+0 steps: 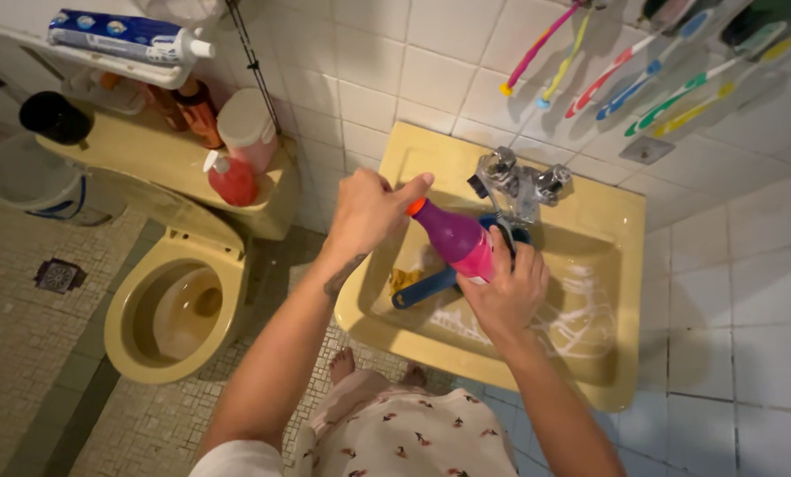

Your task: The person cleans a yellow bathroom sink using a blue plastic scoop to pour water and a yellow sponge to scrub the basin. They repeatedly rinse the sponge and wipe the sink surface, faucet, and surrounding areas.

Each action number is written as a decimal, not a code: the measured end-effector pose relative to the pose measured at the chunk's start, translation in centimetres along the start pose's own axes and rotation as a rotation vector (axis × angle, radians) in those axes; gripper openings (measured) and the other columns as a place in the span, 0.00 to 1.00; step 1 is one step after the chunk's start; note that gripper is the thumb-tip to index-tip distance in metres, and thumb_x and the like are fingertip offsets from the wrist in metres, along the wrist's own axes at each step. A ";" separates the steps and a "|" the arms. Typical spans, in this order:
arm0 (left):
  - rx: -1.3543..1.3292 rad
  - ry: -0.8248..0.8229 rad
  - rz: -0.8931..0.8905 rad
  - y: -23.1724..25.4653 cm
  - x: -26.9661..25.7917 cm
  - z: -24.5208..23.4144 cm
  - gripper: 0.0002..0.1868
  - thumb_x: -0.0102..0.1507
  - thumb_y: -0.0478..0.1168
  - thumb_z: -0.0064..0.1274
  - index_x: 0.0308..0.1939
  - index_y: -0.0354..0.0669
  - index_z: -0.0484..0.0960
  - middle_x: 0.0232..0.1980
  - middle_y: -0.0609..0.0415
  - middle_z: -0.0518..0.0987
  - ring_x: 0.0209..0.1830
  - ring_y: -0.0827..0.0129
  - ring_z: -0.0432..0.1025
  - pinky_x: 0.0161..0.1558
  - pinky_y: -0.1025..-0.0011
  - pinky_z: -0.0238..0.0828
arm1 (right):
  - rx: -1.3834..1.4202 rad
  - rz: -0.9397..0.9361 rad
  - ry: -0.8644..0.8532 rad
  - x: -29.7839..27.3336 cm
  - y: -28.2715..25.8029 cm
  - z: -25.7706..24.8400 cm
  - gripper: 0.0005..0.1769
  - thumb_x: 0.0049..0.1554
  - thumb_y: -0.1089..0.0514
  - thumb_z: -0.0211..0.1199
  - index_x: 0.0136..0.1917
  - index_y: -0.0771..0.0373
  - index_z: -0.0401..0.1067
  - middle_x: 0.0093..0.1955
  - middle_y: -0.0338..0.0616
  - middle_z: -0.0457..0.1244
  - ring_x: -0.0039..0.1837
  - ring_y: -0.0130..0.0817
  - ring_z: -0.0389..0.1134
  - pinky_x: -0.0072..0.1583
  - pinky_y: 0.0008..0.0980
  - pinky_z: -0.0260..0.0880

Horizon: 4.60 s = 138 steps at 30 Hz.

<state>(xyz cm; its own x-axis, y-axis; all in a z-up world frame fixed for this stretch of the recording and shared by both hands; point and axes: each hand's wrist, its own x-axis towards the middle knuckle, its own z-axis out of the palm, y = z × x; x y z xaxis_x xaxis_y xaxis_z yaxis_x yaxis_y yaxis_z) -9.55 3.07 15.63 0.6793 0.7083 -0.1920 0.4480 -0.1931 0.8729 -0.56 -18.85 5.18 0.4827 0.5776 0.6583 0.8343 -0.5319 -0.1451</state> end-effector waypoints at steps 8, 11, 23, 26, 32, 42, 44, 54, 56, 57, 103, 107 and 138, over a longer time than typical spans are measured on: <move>-0.052 -0.134 0.025 -3.9 1.1 0.5 0.24 0.57 0.54 0.64 0.26 0.31 0.88 0.20 0.47 0.81 0.19 0.68 0.75 0.29 0.68 0.75 | 0.010 -0.077 -0.047 -0.2 1.0 0.7 0.43 0.41 0.44 0.79 0.66 0.62 0.72 0.54 0.54 0.61 0.54 0.54 0.63 0.56 0.52 0.63; -0.152 -0.273 0.347 -5.4 2.2 0.1 0.21 0.50 0.45 0.66 0.44 0.36 0.89 0.35 0.47 0.87 0.33 0.72 0.80 0.37 0.71 0.78 | 0.043 -0.054 -0.110 -0.4 1.4 0.9 0.44 0.38 0.44 0.79 0.65 0.62 0.73 0.51 0.53 0.60 0.52 0.53 0.63 0.53 0.51 0.62; 0.197 -0.159 0.147 0.6 -1.4 -1.9 0.17 0.65 0.49 0.58 0.42 0.37 0.89 0.32 0.33 0.81 0.32 0.45 0.77 0.42 0.59 0.74 | 0.134 -0.012 -0.128 0.7 -0.2 1.0 0.43 0.36 0.47 0.80 0.64 0.60 0.73 0.50 0.51 0.60 0.51 0.53 0.64 0.53 0.50 0.66; 0.129 -0.236 0.392 -0.5 -1.6 -4.2 0.15 0.60 0.45 0.59 0.45 0.39 0.87 0.35 0.38 0.83 0.33 0.51 0.79 0.39 0.60 0.74 | 0.332 0.065 -0.251 1.7 -1.3 0.3 0.43 0.34 0.47 0.82 0.62 0.61 0.74 0.49 0.51 0.60 0.51 0.51 0.66 0.52 0.47 0.69; -0.088 -0.017 0.461 -5.7 -4.0 -5.8 0.22 0.64 0.47 0.62 0.55 0.35 0.82 0.48 0.40 0.85 0.42 0.62 0.83 0.47 0.66 0.79 | 0.641 0.140 -0.469 2.9 -5.4 0.3 0.42 0.32 0.50 0.83 0.58 0.63 0.74 0.50 0.51 0.64 0.50 0.48 0.70 0.52 0.43 0.71; -0.271 0.356 0.049 -11.2 -8.3 -11.1 0.37 0.51 0.48 0.72 0.60 0.39 0.73 0.44 0.47 0.87 0.42 0.69 0.83 0.44 0.69 0.82 | 0.906 -0.111 -0.424 5.3 -20.2 7.4 0.54 0.30 0.53 0.82 0.68 0.65 0.65 0.54 0.52 0.62 0.54 0.53 0.67 0.54 0.44 0.68; -0.260 0.441 0.004 -12.6 -7.7 -14.5 0.35 0.51 0.46 0.71 0.58 0.39 0.74 0.43 0.47 0.87 0.39 0.67 0.84 0.41 0.67 0.82 | 0.907 -0.144 -0.468 5.9 -21.7 8.8 0.56 0.33 0.51 0.82 0.71 0.66 0.63 0.55 0.51 0.62 0.54 0.49 0.65 0.55 0.41 0.66; -0.111 0.778 0.134 -26.9 10.5 -24.6 0.34 0.53 0.40 0.69 0.59 0.37 0.72 0.48 0.40 0.80 0.42 0.52 0.80 0.43 0.61 0.77 | 1.226 0.398 -0.424 2.1 -22.0 18.9 0.25 0.57 0.61 0.68 0.62 0.62 0.59 0.54 0.37 0.66 0.44 0.20 0.58 0.46 0.22 0.62; -0.025 0.820 0.201 -30.6 15.1 -23.8 0.36 0.52 0.40 0.72 0.60 0.38 0.72 0.49 0.39 0.80 0.46 0.48 0.78 0.48 0.57 0.75 | 1.217 0.440 -0.400 2.0 -21.6 19.5 0.24 0.56 0.64 0.68 0.61 0.63 0.59 0.53 0.37 0.66 0.43 0.19 0.58 0.45 0.21 0.62; 0.015 0.840 0.236 -32.2 17.3 -23.2 0.37 0.51 0.40 0.74 0.60 0.38 0.72 0.49 0.38 0.80 0.48 0.46 0.76 0.51 0.56 0.73 | 1.202 0.451 -0.376 2.1 -21.4 19.5 0.24 0.56 0.64 0.68 0.61 0.63 0.59 0.52 0.37 0.66 0.43 0.18 0.59 0.45 0.20 0.62; 0.036 -0.669 -0.182 -14.8 1.7 18.9 0.23 0.64 0.54 0.56 0.49 0.37 0.79 0.21 0.46 0.77 0.12 0.66 0.70 0.18 0.66 0.67 | 0.082 0.421 -0.650 12.2 17.6 6.4 0.25 0.55 0.47 0.66 0.64 0.56 0.70 0.55 0.52 0.67 0.59 0.55 0.69 0.58 0.50 0.68; 0.049 -0.607 -0.218 -14.8 -1.3 16.7 0.23 0.64 0.51 0.57 0.48 0.32 0.81 0.22 0.48 0.77 0.15 0.63 0.71 0.21 0.62 0.68 | -0.108 0.562 -0.512 11.6 16.7 9.0 0.29 0.55 0.41 0.69 0.57 0.66 0.68 0.48 0.61 0.68 0.51 0.60 0.71 0.53 0.54 0.70; 0.459 -0.385 -0.120 -7.1 -4.6 8.3 0.22 0.65 0.49 0.54 0.50 0.32 0.77 0.40 0.31 0.82 0.44 0.41 0.78 0.46 0.52 0.73 | 0.946 0.925 -0.924 -12.2 15.5 20.8 0.13 0.62 0.63 0.53 0.56 0.65 0.76 0.37 0.43 0.67 0.37 0.31 0.65 0.39 0.33 0.66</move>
<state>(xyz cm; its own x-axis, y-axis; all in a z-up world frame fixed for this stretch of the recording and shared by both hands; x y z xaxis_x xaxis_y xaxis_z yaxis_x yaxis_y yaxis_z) -11.00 -4.47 6.57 0.7317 0.4633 -0.5000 0.6808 -0.4606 0.5695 12.02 -21.26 -20.40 0.5840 0.6348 -0.5059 -0.1312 -0.5412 -0.8306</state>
